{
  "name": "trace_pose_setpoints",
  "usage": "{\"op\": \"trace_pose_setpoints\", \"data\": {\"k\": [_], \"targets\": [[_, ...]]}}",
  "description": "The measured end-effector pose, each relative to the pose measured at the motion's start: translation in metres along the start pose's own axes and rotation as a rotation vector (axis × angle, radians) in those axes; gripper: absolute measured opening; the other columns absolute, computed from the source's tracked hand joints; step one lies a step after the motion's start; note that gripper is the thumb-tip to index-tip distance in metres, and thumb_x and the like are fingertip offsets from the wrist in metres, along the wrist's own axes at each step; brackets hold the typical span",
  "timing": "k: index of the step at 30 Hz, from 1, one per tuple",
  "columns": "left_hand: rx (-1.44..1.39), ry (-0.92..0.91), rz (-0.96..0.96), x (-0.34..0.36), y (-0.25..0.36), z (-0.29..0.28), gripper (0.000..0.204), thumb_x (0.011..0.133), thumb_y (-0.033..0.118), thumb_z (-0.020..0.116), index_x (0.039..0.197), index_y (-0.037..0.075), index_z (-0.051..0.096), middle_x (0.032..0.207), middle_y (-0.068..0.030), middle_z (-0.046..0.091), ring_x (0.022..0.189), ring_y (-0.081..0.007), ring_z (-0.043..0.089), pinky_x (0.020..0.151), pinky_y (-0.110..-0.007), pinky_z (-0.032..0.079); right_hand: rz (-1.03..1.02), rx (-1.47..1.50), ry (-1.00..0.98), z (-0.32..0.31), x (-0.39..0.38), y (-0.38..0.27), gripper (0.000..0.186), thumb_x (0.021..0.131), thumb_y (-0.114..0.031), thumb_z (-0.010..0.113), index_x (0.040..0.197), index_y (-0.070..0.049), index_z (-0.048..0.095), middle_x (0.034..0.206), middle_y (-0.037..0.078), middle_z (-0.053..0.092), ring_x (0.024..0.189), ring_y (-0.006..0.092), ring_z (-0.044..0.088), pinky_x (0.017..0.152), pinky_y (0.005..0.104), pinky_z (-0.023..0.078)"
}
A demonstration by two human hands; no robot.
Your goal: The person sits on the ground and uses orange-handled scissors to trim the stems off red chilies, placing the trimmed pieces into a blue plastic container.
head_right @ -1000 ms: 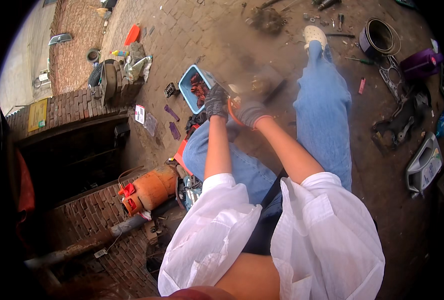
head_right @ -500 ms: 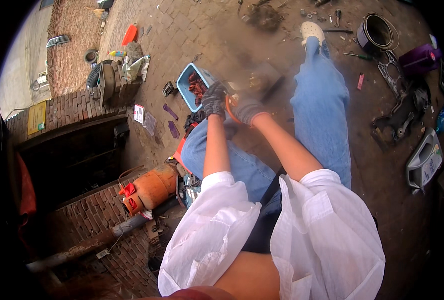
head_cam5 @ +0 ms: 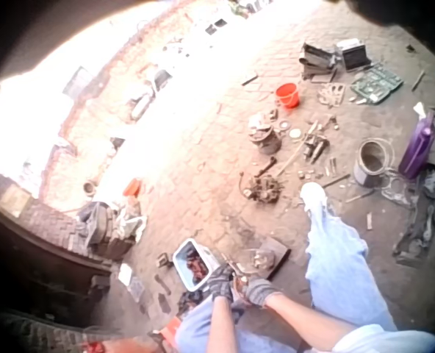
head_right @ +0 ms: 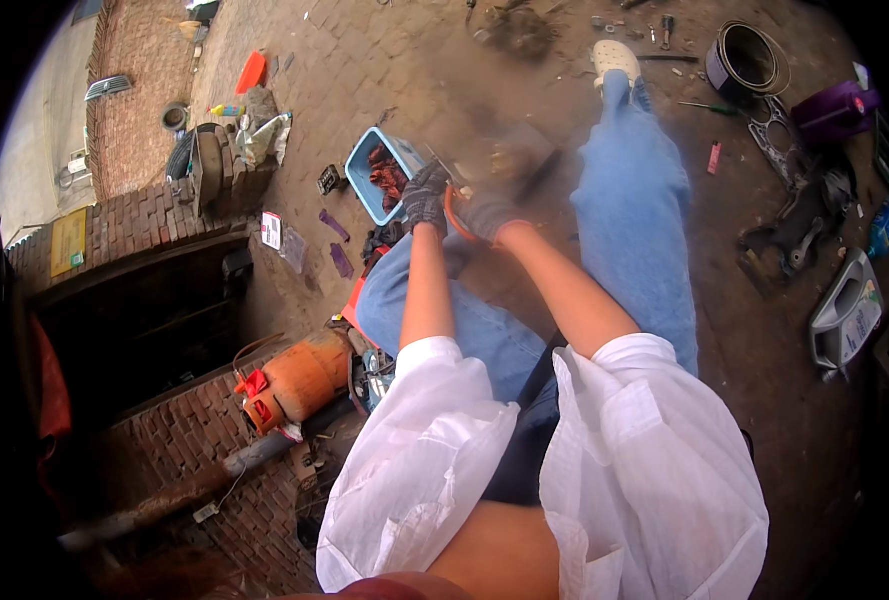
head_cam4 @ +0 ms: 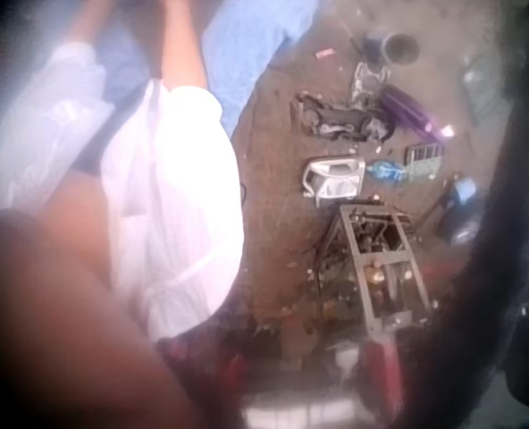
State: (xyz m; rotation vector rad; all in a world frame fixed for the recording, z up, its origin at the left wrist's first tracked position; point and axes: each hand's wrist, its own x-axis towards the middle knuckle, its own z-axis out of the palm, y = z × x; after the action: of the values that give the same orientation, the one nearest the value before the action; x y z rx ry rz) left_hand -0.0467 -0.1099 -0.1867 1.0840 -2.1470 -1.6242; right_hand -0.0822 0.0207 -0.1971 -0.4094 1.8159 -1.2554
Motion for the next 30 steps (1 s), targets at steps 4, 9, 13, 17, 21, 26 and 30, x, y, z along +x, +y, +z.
{"op": "trace_pose_setpoints", "data": {"k": [4, 9, 13, 17, 21, 26, 30], "targets": [[0.002, -0.032, -0.060, 0.015, -0.029, 0.007, 0.023, 0.070, 0.007, 0.056, 0.091, -0.002, 0.059, 0.084, -0.0072, 0.060, 0.072, -0.0150, 0.055, 0.064, -0.027, 0.044, 0.024, 0.078, -0.100, 0.016, 0.023, 0.027, 0.056, 0.074, -0.052, 0.042, 0.105, -0.006, 0.046, 0.091, 0.018, 0.055, 0.081, 0.0294, 0.054, 0.065, 0.0370, 0.044], [-0.050, 0.068, -0.396, 0.021, -0.057, 0.012, 0.025, 0.070, 0.011, 0.056, 0.092, 0.000, 0.059, 0.089, -0.0077, 0.059, 0.074, -0.0163, 0.055, 0.067, -0.027, 0.044, 0.069, 0.087, -0.217, 0.028, 0.032, 0.042, 0.052, 0.076, -0.049, 0.040, 0.103, -0.006, 0.047, 0.093, 0.017, 0.054, 0.084, 0.0285, 0.054, 0.066, 0.0363, 0.044], [-0.028, 0.073, -0.379, 0.021, -0.054, 0.029, 0.022, 0.070, 0.015, 0.055, 0.088, 0.002, 0.058, 0.081, -0.0061, 0.056, 0.069, -0.0147, 0.052, 0.061, -0.026, 0.042, -0.033, -0.183, -0.098, 0.034, 0.048, 0.070, 0.046, 0.076, -0.045, 0.042, 0.094, -0.003, 0.051, 0.088, 0.020, 0.054, 0.083, 0.0326, 0.052, 0.067, 0.0370, 0.043], [0.062, 0.041, -0.320, 0.025, -0.051, 0.037, 0.018, 0.067, 0.025, 0.054, 0.074, 0.008, 0.056, 0.061, -0.0017, 0.048, 0.052, -0.0121, 0.044, 0.047, -0.027, 0.035, -0.122, -0.304, 0.167, 0.036, 0.051, 0.082, 0.042, 0.077, -0.040, 0.045, 0.085, 0.000, 0.054, 0.084, 0.023, 0.054, 0.081, 0.0366, 0.051, 0.068, 0.0378, 0.041], [-0.077, 0.124, -0.415, 0.029, -0.064, 0.013, 0.008, 0.068, 0.013, 0.056, 0.072, 0.006, 0.057, 0.060, -0.0024, 0.053, 0.048, -0.0118, 0.048, 0.043, -0.025, 0.039, -0.116, -0.011, 0.298, 0.038, 0.023, 0.046, 0.037, 0.077, -0.035, 0.047, 0.087, 0.000, 0.053, 0.082, 0.021, 0.055, 0.079, 0.0347, 0.052, 0.067, 0.0375, 0.042], [0.172, -0.153, -0.044, 0.016, -0.021, 0.011, 0.021, 0.064, 0.008, 0.055, 0.084, 0.003, 0.052, 0.080, -0.0085, 0.054, 0.071, -0.0173, 0.051, 0.061, -0.026, 0.040, -0.126, 0.345, 0.413, 0.021, 0.080, 0.079, 0.036, 0.073, -0.028, 0.057, 0.091, 0.002, 0.052, 0.075, 0.014, 0.058, 0.067, 0.0248, 0.054, 0.061, 0.0329, 0.043], [-0.206, -0.267, -0.147, -0.009, 0.022, 0.004, 0.026, 0.065, 0.008, 0.055, 0.091, 0.002, 0.053, 0.085, -0.0088, 0.056, 0.077, -0.0181, 0.054, 0.066, -0.026, 0.043, -0.279, 0.316, 0.567, 0.011, 0.100, 0.075, 0.030, 0.069, -0.019, 0.063, 0.086, 0.003, 0.051, 0.059, 0.006, 0.055, 0.055, 0.0190, 0.051, 0.055, 0.0305, 0.043]]}}
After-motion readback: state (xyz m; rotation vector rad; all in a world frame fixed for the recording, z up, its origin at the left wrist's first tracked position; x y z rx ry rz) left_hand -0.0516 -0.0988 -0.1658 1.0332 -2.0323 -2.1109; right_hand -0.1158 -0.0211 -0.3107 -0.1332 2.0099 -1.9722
